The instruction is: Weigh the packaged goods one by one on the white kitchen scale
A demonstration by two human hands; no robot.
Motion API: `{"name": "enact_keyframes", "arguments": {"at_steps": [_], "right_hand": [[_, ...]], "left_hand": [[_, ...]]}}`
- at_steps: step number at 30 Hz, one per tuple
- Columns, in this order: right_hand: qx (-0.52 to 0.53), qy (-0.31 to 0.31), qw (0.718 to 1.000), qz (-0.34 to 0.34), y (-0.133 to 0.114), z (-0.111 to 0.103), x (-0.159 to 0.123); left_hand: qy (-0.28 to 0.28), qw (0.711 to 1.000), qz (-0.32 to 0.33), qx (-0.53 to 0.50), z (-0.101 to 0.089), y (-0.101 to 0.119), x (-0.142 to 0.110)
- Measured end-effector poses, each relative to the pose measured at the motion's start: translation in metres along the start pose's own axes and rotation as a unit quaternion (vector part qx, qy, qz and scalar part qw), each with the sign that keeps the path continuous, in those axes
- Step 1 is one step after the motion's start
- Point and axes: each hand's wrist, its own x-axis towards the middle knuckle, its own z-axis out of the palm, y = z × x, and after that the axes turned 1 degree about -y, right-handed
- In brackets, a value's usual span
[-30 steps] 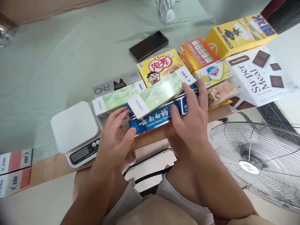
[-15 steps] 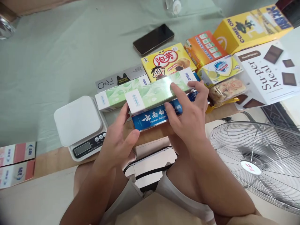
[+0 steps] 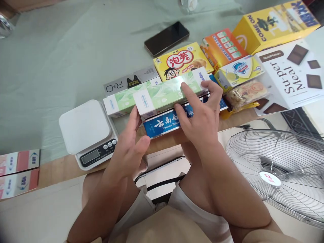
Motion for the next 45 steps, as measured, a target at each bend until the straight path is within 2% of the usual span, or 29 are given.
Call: {"name": "enact_keyframes", "arguments": {"at_steps": [6,8,10,14,17,20,23,25,28,33,36,38,40,45], "right_hand": [[-0.015,0.017,1.0,-0.004,-0.008,-0.008,-0.006],[-0.001,0.054,0.998,-0.036,-0.012,-0.012,-0.007],[0.035,0.096,0.989,-0.103,-0.018,-0.013,-0.008],[0.108,0.148,0.951,-0.25,-0.035,-0.004,-0.013],[0.131,0.152,0.93,-0.308,-0.057,0.009,-0.024],[0.154,0.121,0.923,-0.332,-0.085,0.022,-0.038],[0.18,0.074,0.915,-0.353,-0.121,0.033,-0.05],[0.178,0.001,0.915,-0.363,-0.152,0.038,-0.055],[0.145,-0.149,0.905,-0.372,-0.205,0.049,-0.06],[0.079,-0.317,0.857,-0.399,-0.299,0.091,-0.057],[0.022,-0.411,0.817,-0.404,-0.343,0.119,-0.054],[-0.008,-0.447,0.794,-0.412,-0.362,0.133,-0.053],[-0.023,-0.45,0.785,-0.424,-0.372,0.142,-0.053],[-0.049,-0.411,0.808,-0.419,-0.367,0.147,-0.055]], "left_hand": [[0.008,1.0,0.01,-0.005,-0.002,-0.006,-0.001],[0.031,1.0,0.001,0.002,-0.006,-0.008,-0.003],[0.067,0.997,-0.004,0.022,-0.015,-0.007,-0.007],[0.156,0.985,0.009,0.077,-0.05,0.0,-0.023],[0.242,0.967,0.008,0.079,-0.088,0.0,-0.045],[0.318,0.945,-0.017,0.068,-0.129,-0.008,-0.073],[0.357,0.931,-0.057,0.055,-0.165,-0.021,-0.103],[0.377,0.922,-0.076,0.046,-0.184,-0.031,-0.12],[0.408,0.908,-0.092,0.022,-0.208,-0.046,-0.139],[0.438,0.894,-0.093,-0.006,-0.235,-0.066,-0.154],[0.448,0.887,-0.111,-0.024,-0.245,-0.073,-0.158],[0.461,0.877,-0.132,-0.027,-0.249,-0.077,-0.161],[0.48,0.867,-0.134,-0.028,-0.252,-0.082,-0.164],[0.505,0.858,-0.094,-0.031,-0.254,-0.091,-0.168]]}}
